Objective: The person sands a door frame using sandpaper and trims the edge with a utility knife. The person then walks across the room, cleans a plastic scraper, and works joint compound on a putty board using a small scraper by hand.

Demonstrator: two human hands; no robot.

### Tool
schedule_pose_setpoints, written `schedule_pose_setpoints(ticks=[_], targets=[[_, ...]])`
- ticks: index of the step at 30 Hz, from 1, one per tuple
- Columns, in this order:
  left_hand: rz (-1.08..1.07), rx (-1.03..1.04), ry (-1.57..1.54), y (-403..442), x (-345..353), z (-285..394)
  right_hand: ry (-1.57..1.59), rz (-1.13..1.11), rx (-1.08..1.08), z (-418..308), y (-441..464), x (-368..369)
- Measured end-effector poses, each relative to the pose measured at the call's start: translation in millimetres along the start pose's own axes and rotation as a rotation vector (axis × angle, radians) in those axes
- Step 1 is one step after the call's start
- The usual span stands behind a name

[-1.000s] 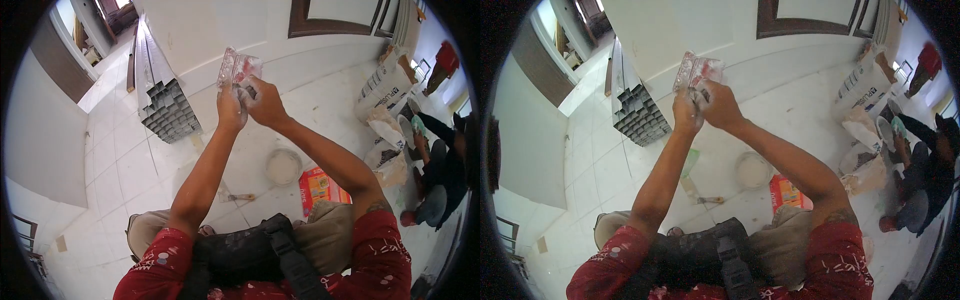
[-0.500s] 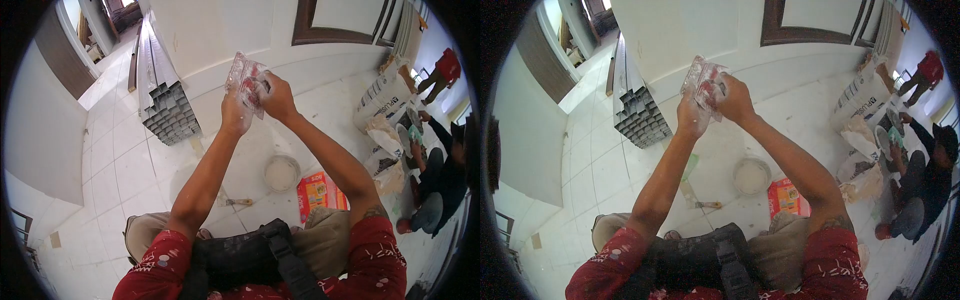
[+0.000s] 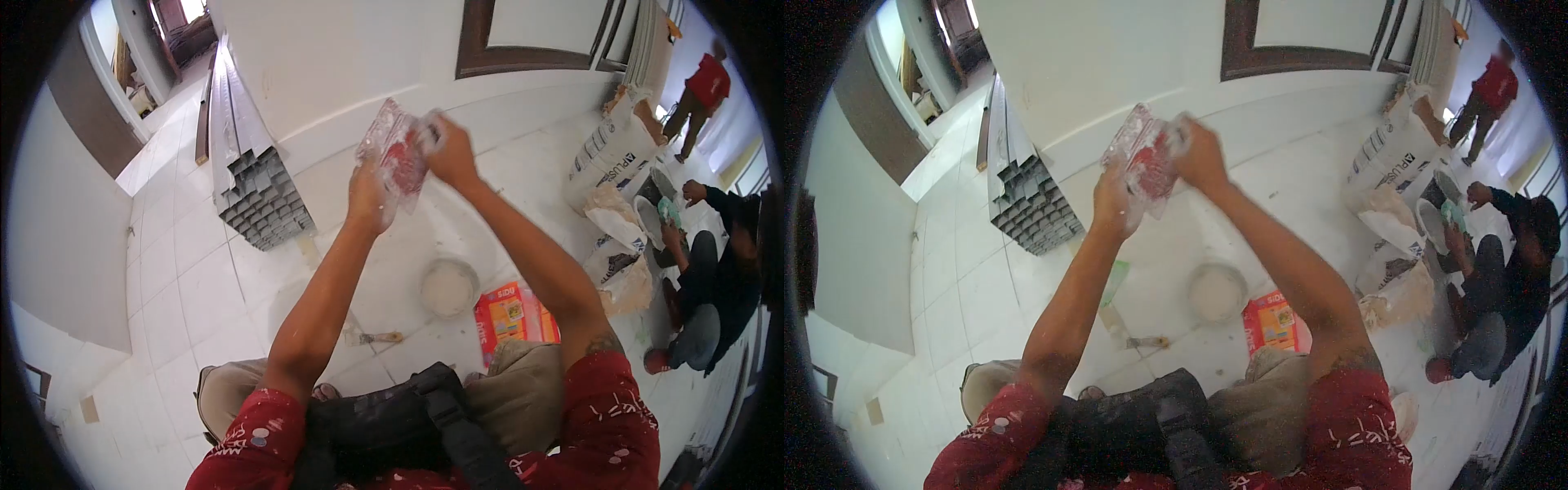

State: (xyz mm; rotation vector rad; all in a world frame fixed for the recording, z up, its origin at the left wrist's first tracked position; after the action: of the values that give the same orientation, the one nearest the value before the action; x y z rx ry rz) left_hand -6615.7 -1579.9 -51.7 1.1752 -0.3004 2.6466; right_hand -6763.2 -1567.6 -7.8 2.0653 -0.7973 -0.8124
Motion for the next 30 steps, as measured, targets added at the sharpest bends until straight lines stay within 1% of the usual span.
schedule_pose_setpoints(ticks=[2,3,6,8,10,11,14,15,16,18,21,24,26,27,28,30], targets=[[-0.015,0.003,0.023,1,-5,6,0.059,0.066,-0.263,-44,-32,1],[-0.02,0.007,0.036,2,-7,8,0.087,0.027,-0.274,-40,-39,4],[-0.021,-0.012,-0.009,-6,5,1,0.048,0.038,0.118,6,5,-5],[0.002,0.004,0.005,-6,4,4,0.017,0.015,-0.05,-6,-17,2],[-0.002,0.027,-0.014,-5,6,8,-0.009,-0.005,-0.218,-36,-48,8],[-0.018,0.045,-0.043,-3,8,11,0.145,-0.028,-0.187,-51,-56,6],[-0.007,0.066,-0.091,2,0,3,0.216,-0.097,0.108,-29,-25,-3],[-0.002,0.075,-0.103,6,-1,0,0.144,-0.151,0.092,-35,-36,2],[0.024,0.064,-0.08,11,-3,1,0.134,-0.111,-0.01,-47,-53,11],[0.085,0.031,-0.022,11,-9,7,0.147,-0.108,-0.078,-57,-55,13],[0.11,0.139,-0.045,6,-1,13,0.152,-0.12,0.016,-59,-45,12],[-0.039,0.14,-0.168,9,2,20,0.219,-0.157,0.089,-67,-43,7],[-0.063,0.213,-0.203,12,4,28,0.227,-0.037,0.07,-45,-30,9],[-0.074,0.244,-0.225,11,4,29,0.167,-0.013,-0.005,-26,-18,8],[-0.043,0.217,-0.198,5,6,32,-0.015,0.035,-0.088,-22,-6,2],[0.006,0.171,-0.15,-4,12,37,-0.005,0.071,-0.145,-22,-2,-3]])
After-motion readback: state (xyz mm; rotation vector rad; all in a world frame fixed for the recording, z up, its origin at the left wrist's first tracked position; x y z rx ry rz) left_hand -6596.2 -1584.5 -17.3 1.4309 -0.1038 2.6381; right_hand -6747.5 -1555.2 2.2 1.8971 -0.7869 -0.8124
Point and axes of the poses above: each hand's wrist, its own y-axis towards the middle knuckle, its own x-axis out of the palm, z = x × y, the point moved 3 cm from there along y, towards the middle knuckle, and after that the axes turned 12 degrees about z, right-handed, at the moved point
